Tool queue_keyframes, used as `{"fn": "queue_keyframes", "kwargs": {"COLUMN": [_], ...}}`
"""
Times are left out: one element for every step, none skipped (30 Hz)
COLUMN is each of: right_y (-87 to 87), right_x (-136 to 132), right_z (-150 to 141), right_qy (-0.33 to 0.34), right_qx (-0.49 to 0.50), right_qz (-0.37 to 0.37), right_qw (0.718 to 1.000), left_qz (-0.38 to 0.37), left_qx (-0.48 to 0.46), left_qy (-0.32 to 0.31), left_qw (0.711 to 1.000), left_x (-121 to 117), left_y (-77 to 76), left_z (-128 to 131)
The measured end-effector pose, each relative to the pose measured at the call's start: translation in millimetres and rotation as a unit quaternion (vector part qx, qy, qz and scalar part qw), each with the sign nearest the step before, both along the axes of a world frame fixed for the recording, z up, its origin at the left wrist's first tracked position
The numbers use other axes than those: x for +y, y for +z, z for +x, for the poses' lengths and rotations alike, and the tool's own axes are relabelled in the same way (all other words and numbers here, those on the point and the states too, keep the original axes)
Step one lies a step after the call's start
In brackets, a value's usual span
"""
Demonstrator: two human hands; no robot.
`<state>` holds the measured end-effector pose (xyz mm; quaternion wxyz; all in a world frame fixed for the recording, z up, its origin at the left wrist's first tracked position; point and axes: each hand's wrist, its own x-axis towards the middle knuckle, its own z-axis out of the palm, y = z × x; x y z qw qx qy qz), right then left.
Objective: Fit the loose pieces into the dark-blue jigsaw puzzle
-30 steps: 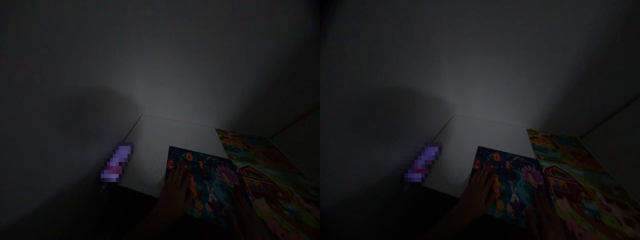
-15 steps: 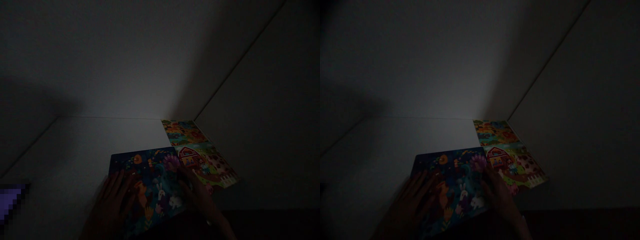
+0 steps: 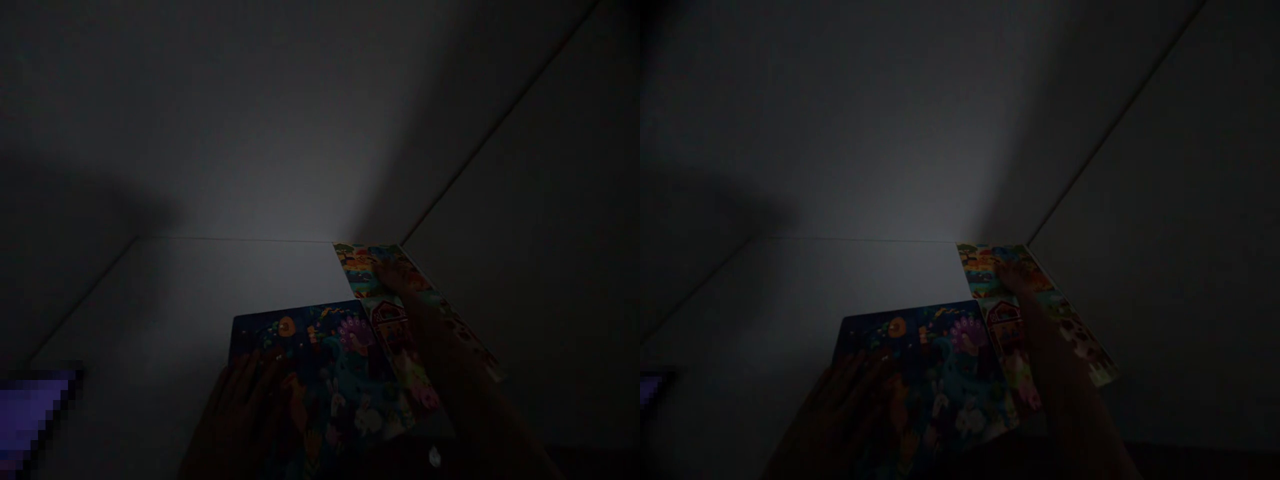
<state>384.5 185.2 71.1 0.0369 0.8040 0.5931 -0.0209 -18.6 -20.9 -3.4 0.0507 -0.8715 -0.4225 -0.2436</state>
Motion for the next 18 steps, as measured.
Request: {"fn": "queue_keyframes", "kwargs": {"right_y": [-4.9,-10.1,-15.6,-20.9,-25.9,-30.3,-34.0,-36.8,-38.9,-40.1,-40.7,-40.7,-40.4,-39.9,-39.4,-38.8,-38.4,-37.9], "right_x": [1.6,3.4,5.3,7.4,9.7,11.9,14.0,15.7,16.9,17.6,17.7,17.3,16.5,15.5,14.3,13.1,12.0,11.0], "right_z": [-4.1,-9.6,-16.4,-24.4,-33.5,-43.4,-54.3,-66.0,-78.5,-91.9,-106.1,-120.9,-136.3,-152.1,-168.0,-183.6,-198.5,-212.4], "right_qy": [-0.016,-0.030,-0.044,-0.057,-0.066,-0.072,-0.076,-0.080,-0.083,-0.086,-0.088,-0.088,-0.084,-0.078,-0.071,-0.065,-0.061,-0.057], "right_qx": [0.007,0.017,0.026,0.034,0.040,0.045,0.051,0.059,0.070,0.083,0.097,0.112,0.125,0.136,0.145,0.152,0.158,0.161], "right_qz": [0.000,0.003,0.007,0.012,0.017,0.021,0.026,0.033,0.040,0.046,0.050,0.051,0.049,0.044,0.037,0.032,0.027,0.024], "right_qw": [1.000,0.999,0.999,0.998,0.997,0.996,0.995,0.995,0.993,0.992,0.990,0.988,0.987,0.987,0.986,0.986,0.985,0.985], "left_qz": [-0.007,-0.015,-0.023,-0.026,-0.025,-0.023,-0.025,-0.030,-0.036,-0.041,-0.047,-0.053,-0.058,-0.064,-0.072,-0.080,-0.087,-0.090], "left_qx": [-0.003,-0.006,-0.009,-0.013,-0.015,-0.014,-0.013,-0.014,-0.017,-0.020,-0.023,-0.026,-0.031,-0.036,-0.042,-0.048,-0.054,-0.057], "left_qy": [0.008,0.020,0.035,0.049,0.056,0.056,0.053,0.054,0.058,0.057,0.056,0.058,0.062,0.067,0.074,0.083,0.090,0.092], "left_qw": [1.000,1.000,0.999,0.998,0.998,0.998,0.998,0.998,0.998,0.997,0.997,0.997,0.996,0.995,0.994,0.992,0.991,0.990], "left_x": [-0.3,-0.5,-0.5,-0.5,-0.4,-0.3,-0.4,-0.5,-0.9,-1.4,-2.1,-2.9,-3.7,-4.6,-5.3,-6.0,-6.5,-6.9], "left_y": [2.4,4.1,4.9,4.9,4.5,3.9,3.3,3.1,3.3,3.9,4.7,5.6,6.4,7.0,7.4,7.5,7.5,7.4], "left_z": [1.9,3.8,5.6,7.2,8.5,9.5,10.2,10.6,10.9,11.2,11.6,12.2,12.9,13.8,14.8,15.7,16.5,17.2]}}
